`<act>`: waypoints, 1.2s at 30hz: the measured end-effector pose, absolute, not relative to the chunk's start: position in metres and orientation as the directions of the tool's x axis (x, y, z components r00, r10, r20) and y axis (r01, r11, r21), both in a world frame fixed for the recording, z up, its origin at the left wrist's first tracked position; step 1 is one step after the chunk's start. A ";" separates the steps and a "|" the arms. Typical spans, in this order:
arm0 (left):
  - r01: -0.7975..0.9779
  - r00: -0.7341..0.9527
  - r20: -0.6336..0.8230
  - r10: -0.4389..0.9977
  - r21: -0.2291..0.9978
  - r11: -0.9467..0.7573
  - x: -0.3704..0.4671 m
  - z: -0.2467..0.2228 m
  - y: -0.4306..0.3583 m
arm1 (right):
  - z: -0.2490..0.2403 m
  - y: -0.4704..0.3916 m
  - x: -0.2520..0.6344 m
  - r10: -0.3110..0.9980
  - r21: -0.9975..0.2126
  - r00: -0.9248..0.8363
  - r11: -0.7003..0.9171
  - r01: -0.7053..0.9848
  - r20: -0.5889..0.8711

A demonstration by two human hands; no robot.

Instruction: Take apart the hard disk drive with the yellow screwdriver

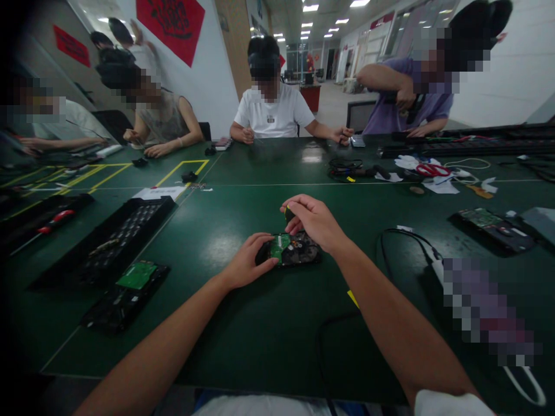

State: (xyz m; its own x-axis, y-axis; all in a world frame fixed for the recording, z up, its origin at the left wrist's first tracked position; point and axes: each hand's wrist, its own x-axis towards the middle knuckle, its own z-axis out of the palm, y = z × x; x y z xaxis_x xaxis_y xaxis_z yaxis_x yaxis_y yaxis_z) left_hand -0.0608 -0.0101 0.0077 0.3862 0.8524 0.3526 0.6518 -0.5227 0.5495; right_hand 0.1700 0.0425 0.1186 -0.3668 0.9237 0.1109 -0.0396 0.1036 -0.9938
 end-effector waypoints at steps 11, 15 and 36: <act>0.654 0.391 0.341 0.855 0.551 -0.518 -0.061 0.007 -0.011 | 0.115 0.049 0.176 0.940 -0.974 -0.312 0.187 0.128 0.140; 0.661 0.390 0.334 0.858 0.548 -0.514 -0.062 0.006 -0.010 | 0.118 0.047 0.174 0.942 -0.997 -0.330 0.069 0.016 0.060; 0.646 0.403 0.317 0.859 0.566 -0.512 -0.062 0.010 -0.012 | 0.114 0.049 0.177 0.939 -0.990 -0.340 0.086 0.116 0.042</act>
